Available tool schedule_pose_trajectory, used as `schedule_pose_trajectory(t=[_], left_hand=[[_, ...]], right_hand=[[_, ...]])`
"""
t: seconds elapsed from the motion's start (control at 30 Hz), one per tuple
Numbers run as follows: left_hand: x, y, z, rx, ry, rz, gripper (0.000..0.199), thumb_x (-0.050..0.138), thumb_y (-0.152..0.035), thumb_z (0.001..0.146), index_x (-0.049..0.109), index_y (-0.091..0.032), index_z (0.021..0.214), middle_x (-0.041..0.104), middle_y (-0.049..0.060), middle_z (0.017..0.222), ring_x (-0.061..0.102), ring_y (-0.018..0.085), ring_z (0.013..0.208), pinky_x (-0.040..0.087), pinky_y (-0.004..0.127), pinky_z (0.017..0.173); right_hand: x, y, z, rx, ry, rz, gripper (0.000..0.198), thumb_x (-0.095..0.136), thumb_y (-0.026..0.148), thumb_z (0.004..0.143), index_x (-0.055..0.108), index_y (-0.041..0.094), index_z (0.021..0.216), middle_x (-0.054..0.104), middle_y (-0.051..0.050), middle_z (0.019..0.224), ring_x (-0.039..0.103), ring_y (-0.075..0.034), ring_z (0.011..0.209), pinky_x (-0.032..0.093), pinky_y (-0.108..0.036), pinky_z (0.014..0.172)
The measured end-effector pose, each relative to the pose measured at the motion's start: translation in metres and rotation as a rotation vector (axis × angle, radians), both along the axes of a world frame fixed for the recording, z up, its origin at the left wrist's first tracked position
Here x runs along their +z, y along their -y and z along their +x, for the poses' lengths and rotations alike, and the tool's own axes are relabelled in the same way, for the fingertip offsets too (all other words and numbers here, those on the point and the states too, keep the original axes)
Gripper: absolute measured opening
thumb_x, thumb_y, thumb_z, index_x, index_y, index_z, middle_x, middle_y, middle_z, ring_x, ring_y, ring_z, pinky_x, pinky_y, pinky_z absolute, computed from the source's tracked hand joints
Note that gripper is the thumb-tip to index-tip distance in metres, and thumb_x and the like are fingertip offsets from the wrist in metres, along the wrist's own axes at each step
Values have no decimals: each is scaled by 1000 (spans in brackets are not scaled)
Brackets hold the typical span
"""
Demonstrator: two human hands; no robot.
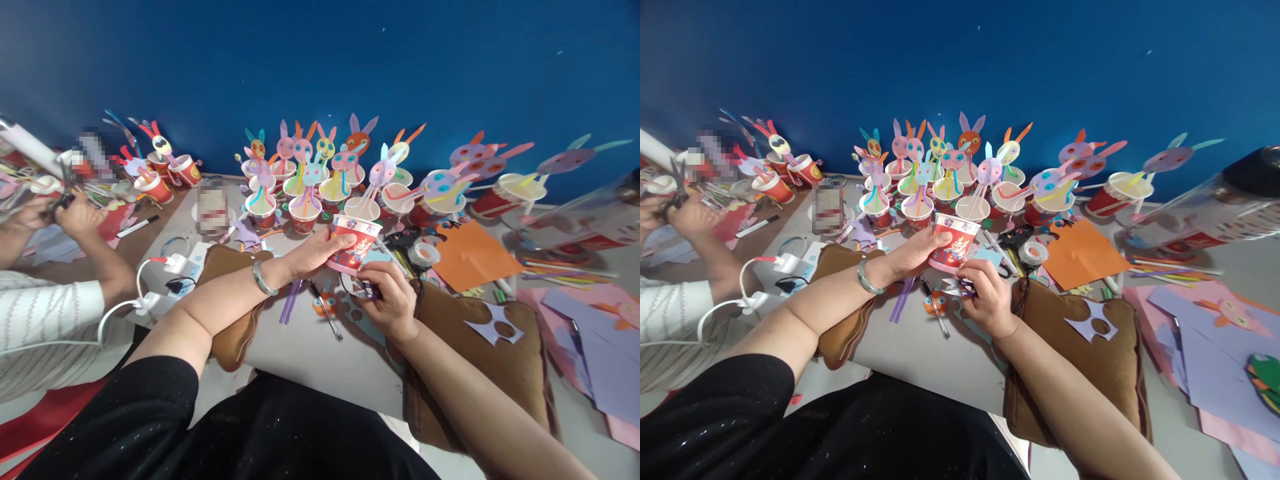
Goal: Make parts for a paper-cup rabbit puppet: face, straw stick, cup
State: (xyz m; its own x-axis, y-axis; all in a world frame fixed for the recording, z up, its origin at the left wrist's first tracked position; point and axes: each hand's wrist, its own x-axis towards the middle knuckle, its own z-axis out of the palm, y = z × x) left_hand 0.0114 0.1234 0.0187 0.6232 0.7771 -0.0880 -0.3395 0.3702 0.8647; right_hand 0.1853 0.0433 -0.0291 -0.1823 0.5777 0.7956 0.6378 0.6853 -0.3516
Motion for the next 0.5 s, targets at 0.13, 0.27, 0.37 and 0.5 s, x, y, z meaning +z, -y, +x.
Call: schedule_pose_trajectory(t=[0.13, 0.27, 0.37, 0.5], left_hand=[[-1, -1, 1, 48, -23, -16, 52, 88, -55, 71, 68, -14, 96, 72, 4, 87, 66, 14, 78, 51, 30, 78], [-2, -6, 0, 117, 40, -32, 59, 90, -59, 66, 68, -14, 99, 75, 6, 87, 71, 17, 79, 57, 33, 82], [0, -11, -3, 101, 35, -50, 60, 86, -60, 71, 68, -14, 106, 78, 9, 91, 76, 24, 91, 59, 39, 92], [1, -20, -8, 245, 64, -46, 64, 87, -60, 67, 66, -17, 110, 79, 7, 92, 78, 26, 95, 61, 40, 92]], right_hand=[[-3, 0, 3, 4, 49, 68, 16, 66, 17, 92, 68, 27, 104, 76, -5, 99, 73, -19, 82, 59, -32, 68], [-3, -2, -3, 134, 210, 175, 14, 57, 17, 99, 69, 24, 104, 77, -7, 103, 72, -18, 83, 57, -30, 68], [15, 7, -10, 212, 398, 134, 19, 51, 19, 103, 70, 21, 100, 77, -6, 98, 65, -15, 67, 51, -29, 61], [55, 43, 13, 391, 472, -220, 20, 50, 23, 106, 69, 20, 103, 75, -6, 92, 66, -13, 68, 50, -27, 61]])
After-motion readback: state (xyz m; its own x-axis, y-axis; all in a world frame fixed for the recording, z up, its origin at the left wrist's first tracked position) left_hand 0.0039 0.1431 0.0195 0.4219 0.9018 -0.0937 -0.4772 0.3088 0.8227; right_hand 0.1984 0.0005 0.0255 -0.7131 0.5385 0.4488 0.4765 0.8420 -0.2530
